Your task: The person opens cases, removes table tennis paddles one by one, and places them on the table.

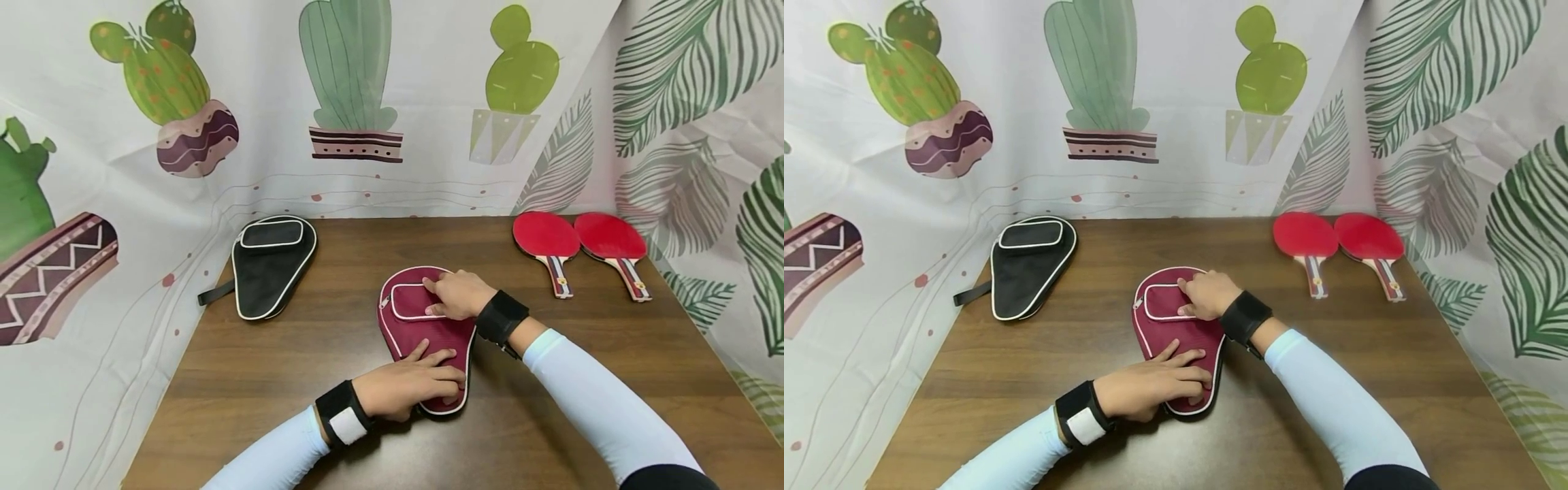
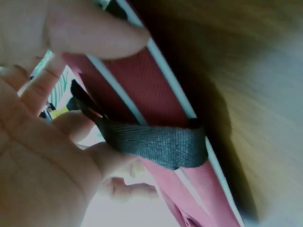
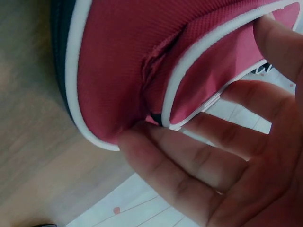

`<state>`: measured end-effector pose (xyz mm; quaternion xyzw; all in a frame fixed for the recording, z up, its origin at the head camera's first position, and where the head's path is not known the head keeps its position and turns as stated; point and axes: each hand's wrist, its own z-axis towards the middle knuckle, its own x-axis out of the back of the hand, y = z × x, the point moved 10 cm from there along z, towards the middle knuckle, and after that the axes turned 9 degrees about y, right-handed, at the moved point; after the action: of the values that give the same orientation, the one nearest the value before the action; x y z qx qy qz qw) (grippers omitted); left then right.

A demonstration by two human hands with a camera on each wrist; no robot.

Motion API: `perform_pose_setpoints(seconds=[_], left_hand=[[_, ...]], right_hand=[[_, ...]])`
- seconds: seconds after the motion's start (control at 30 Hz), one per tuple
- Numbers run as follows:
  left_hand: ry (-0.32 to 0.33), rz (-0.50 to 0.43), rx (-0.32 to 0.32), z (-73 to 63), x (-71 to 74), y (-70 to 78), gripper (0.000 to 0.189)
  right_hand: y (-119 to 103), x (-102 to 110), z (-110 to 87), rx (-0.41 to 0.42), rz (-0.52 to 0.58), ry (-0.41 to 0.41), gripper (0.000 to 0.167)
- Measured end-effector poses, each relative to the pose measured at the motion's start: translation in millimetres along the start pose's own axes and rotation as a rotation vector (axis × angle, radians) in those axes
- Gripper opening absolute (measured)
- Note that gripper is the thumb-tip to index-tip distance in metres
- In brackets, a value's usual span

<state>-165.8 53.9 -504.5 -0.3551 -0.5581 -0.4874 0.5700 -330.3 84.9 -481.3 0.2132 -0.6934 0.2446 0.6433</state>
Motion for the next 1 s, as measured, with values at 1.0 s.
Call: perform_pose_setpoints(seconds=[1.0], left_hand=[[0.128,0.323,0.220,18.7,17.9,20.7,0.053]], right_hand=[[2.5,12.4,-33.3,-0.070,0.047,0.273,0.055]])
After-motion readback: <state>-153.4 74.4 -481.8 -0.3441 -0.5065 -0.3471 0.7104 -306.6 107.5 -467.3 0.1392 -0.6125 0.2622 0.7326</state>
